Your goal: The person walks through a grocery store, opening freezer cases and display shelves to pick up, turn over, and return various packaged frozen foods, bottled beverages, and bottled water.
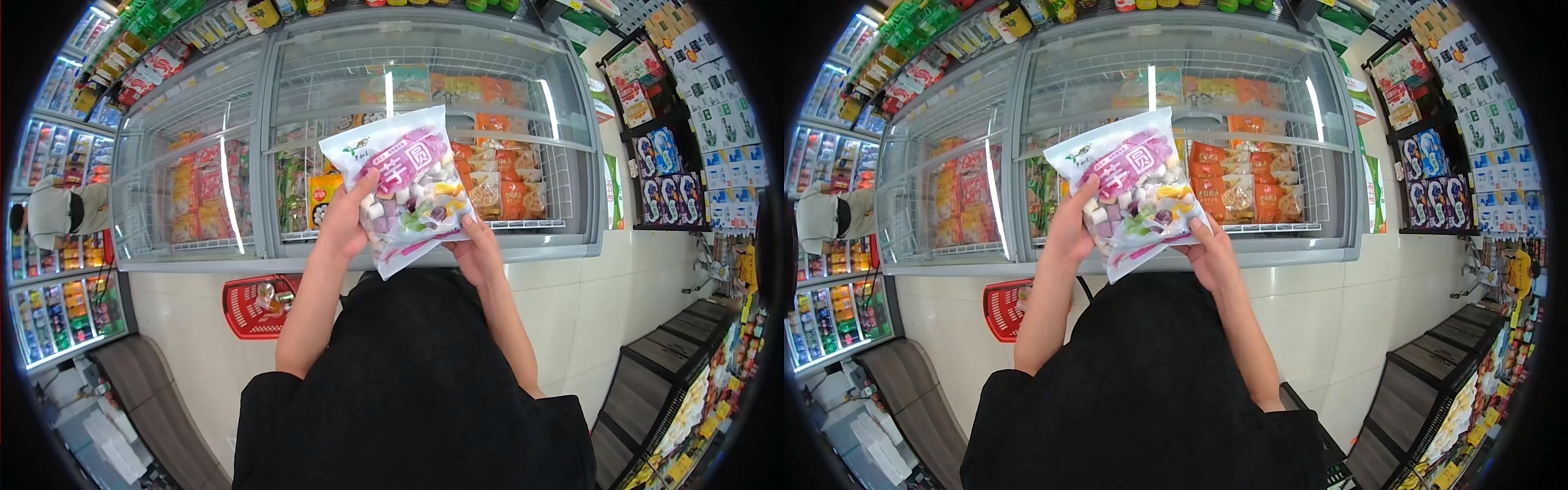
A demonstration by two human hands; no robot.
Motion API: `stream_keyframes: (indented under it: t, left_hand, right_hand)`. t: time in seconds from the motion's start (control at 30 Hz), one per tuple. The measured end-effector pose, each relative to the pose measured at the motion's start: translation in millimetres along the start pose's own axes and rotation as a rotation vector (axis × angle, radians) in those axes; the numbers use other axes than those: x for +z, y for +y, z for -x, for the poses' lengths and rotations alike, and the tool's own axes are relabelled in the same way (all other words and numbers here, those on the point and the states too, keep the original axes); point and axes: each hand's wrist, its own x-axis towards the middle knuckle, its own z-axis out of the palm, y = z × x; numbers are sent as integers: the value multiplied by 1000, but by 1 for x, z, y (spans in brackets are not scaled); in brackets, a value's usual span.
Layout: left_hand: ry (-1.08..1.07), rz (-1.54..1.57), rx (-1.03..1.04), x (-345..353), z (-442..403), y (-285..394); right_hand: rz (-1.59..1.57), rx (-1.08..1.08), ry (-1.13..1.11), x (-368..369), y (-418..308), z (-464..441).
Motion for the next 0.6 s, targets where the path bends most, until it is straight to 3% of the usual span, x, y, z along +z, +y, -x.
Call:
stream_keyframes:
  t: [0.1, 0.2, 0.47, 0.57, 0.6]
  left_hand:
    - [-33, -17, 112, 11, 9, 0]
    - [-9, -131, 234, 19, 13, -1]
    - [-48, -34, 175, 9, 10, 6]
    - [-51, -32, 173, 2, 4, 2]
    - [-54, -41, 188, 1, 2, 3]
  right_hand:
    - [-122, 36, -119, 8, 16, -3]
    - [-93, 27, -86, 20, 24, -9]
    - [7, -15, -69, 18, 16, -7]
    - [16, -45, -20, 25, 13, -5]
    - [161, -93, 85, 30, 12, -2]
